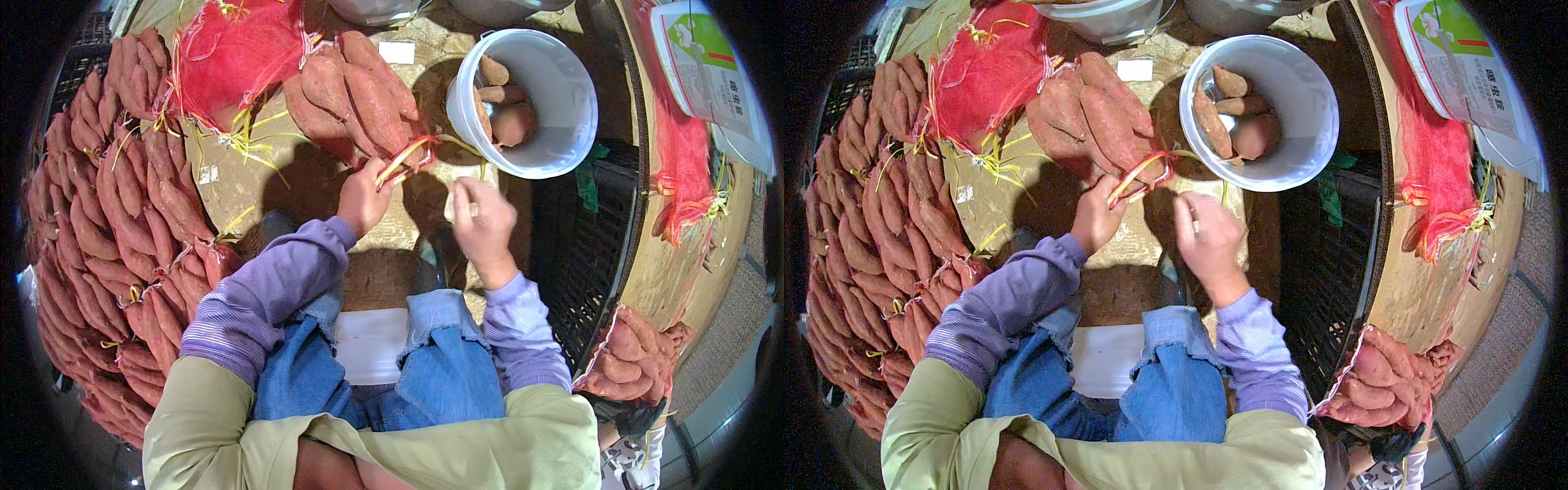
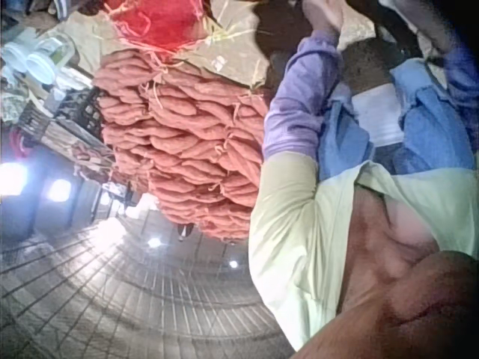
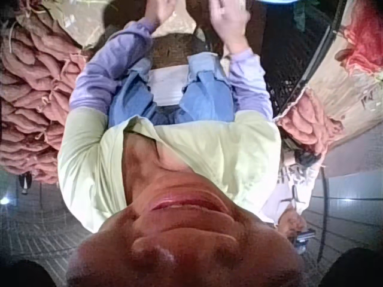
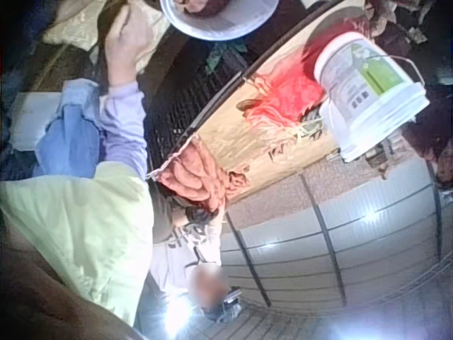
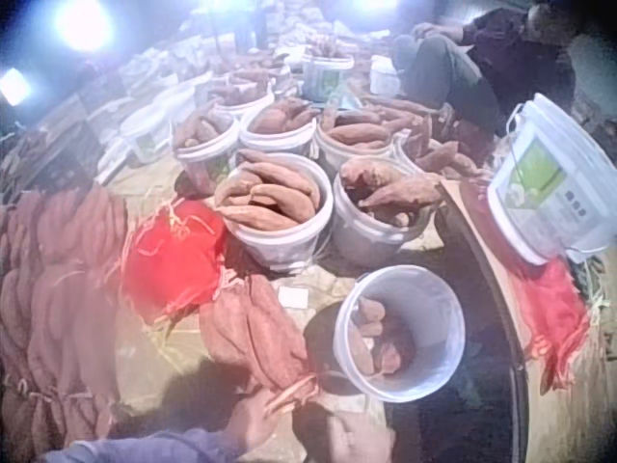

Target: The person places sweet potatoes into a red mesh bag, then ties the bag closed with a yellow string. The person repeats this process with additional sweet potatoes and bags.

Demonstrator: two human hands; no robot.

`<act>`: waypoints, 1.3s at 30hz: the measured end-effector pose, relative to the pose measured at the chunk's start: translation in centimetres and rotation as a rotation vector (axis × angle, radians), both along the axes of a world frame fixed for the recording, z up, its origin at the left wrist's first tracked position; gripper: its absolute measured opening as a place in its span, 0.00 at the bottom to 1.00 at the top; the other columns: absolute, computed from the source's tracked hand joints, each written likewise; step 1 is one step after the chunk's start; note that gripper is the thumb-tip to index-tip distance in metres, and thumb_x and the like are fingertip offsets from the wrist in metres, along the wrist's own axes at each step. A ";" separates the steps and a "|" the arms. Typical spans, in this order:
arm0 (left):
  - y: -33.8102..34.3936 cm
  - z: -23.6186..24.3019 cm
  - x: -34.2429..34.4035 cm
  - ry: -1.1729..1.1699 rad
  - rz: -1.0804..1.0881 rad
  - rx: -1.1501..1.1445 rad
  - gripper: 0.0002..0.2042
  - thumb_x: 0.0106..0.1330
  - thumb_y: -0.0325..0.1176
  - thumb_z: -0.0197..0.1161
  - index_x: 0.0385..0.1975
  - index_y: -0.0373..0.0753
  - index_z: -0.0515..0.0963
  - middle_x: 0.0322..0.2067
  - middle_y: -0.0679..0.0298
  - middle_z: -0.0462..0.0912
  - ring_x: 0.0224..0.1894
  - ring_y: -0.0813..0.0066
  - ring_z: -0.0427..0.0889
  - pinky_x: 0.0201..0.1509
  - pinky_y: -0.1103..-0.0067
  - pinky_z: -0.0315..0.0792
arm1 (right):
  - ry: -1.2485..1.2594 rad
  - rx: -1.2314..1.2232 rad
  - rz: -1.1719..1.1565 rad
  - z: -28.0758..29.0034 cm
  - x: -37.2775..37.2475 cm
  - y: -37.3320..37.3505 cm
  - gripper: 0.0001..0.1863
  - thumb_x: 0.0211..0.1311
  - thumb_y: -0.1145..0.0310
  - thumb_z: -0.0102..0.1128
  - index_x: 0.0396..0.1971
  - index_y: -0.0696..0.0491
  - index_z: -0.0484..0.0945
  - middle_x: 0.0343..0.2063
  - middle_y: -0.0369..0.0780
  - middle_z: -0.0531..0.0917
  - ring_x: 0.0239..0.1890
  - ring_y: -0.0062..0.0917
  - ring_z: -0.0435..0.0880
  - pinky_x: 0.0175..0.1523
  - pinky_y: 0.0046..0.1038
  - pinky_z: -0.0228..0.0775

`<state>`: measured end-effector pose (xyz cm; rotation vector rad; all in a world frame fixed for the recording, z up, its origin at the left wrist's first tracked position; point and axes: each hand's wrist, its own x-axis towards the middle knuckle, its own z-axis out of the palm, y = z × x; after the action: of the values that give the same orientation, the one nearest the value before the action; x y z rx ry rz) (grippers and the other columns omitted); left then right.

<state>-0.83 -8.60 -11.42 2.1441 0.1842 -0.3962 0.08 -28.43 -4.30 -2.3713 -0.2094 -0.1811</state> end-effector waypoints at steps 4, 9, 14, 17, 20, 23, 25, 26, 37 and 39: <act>1.4 0.4 -1.9 -0.002 0.093 -0.040 0.10 0.58 0.27 0.64 0.36 0.35 0.71 0.27 0.51 0.79 0.31 0.56 0.82 0.36 0.70 0.73 | 0.012 -0.018 -0.065 4.0 7.7 -2.4 0.11 0.56 0.70 0.63 0.36 0.59 0.78 0.29 0.49 0.82 0.33 0.41 0.84 0.38 0.35 0.75; 2.0 0.7 -3.4 -0.069 0.131 -0.110 0.09 0.58 0.26 0.64 0.34 0.35 0.70 0.24 0.54 0.76 0.27 0.65 0.78 0.34 0.74 0.72 | 0.691 -0.600 0.378 -1.1 17.1 -3.3 0.19 0.56 0.65 0.61 0.44 0.62 0.77 0.37 0.54 0.83 0.41 0.48 0.82 0.47 0.41 0.72; 2.0 1.6 -4.0 0.084 0.105 -0.132 0.08 0.56 0.26 0.65 0.30 0.35 0.73 0.24 0.53 0.75 0.27 0.65 0.77 0.34 0.73 0.72 | 0.690 -0.557 0.335 -6.0 17.9 -2.9 0.25 0.59 0.59 0.58 0.51 0.60 0.73 0.42 0.55 0.82 0.48 0.44 0.80 0.55 0.36 0.70; 2.2 0.8 -4.5 0.035 0.064 -0.038 0.09 0.54 0.27 0.66 0.31 0.35 0.73 0.27 0.51 0.77 0.31 0.55 0.78 0.36 0.67 0.72 | 0.617 -0.205 0.207 -0.9 17.6 -3.9 0.27 0.57 0.58 0.62 0.52 0.59 0.70 0.45 0.54 0.80 0.49 0.43 0.81 0.55 0.35 0.70; 3.0 1.5 -4.6 -0.061 0.010 0.060 0.11 0.55 0.28 0.67 0.31 0.34 0.71 0.25 0.54 0.77 0.28 0.65 0.76 0.35 0.74 0.70 | 0.130 0.036 0.128 6.9 14.3 -3.4 0.19 0.67 0.61 0.56 0.49 0.58 0.68 0.39 0.45 0.81 0.42 0.29 0.82 0.48 0.30 0.73; 3.0 2.6 -4.3 0.010 0.023 0.000 0.10 0.57 0.28 0.66 0.32 0.34 0.70 0.25 0.54 0.76 0.27 0.67 0.75 0.35 0.75 0.70 | 0.364 0.597 0.020 12.2 8.1 -2.2 0.22 0.74 0.55 0.38 0.55 0.57 0.65 0.36 0.43 0.79 0.33 0.26 0.80 0.41 0.26 0.72; 3.1 2.8 -4.3 0.045 0.048 -0.074 0.10 0.58 0.27 0.64 0.33 0.34 0.70 0.25 0.56 0.75 0.27 0.71 0.74 0.35 0.76 0.70 | 0.674 0.722 -0.028 14.1 4.0 -1.7 0.26 0.73 0.48 0.33 0.50 0.56 0.69 0.24 0.42 0.79 0.18 0.24 0.78 0.21 0.21 0.71; 2.9 2.2 -4.5 0.040 0.060 -0.122 0.09 0.58 0.27 0.63 0.33 0.33 0.70 0.25 0.56 0.74 0.27 0.72 0.73 0.35 0.76 0.70 | 0.949 0.734 -0.168 14.6 2.4 -0.6 0.26 0.71 0.48 0.38 0.49 0.56 0.69 0.25 0.42 0.79 0.16 0.22 0.77 0.19 0.22 0.70; 3.8 4.3 -4.7 -0.018 -0.048 -0.150 0.08 0.57 0.25 0.61 0.32 0.35 0.69 0.26 0.50 0.74 0.32 0.48 0.75 0.35 0.64 0.68 | 1.314 0.815 -0.037 -1.5 -2.4 5.0 0.22 0.64 0.61 0.61 0.52 0.59 0.70 0.33 0.39 0.80 0.24 0.19 0.79 0.27 0.20 0.73; 3.5 4.3 -4.6 -0.025 -0.085 -0.157 0.08 0.57 0.25 0.61 0.32 0.34 0.68 0.26 0.50 0.73 0.31 0.52 0.75 0.35 0.66 0.69 | 0.910 0.796 0.011 -6.3 -3.1 6.3 0.20 0.61 0.62 0.64 0.48 0.59 0.74 0.33 0.36 0.81 0.29 0.15 0.78 0.35 0.20 0.73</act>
<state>-5.42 -5.15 -7.16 2.0054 0.0459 -0.4194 -2.99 -22.16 -10.61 -1.4616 0.2516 0.6911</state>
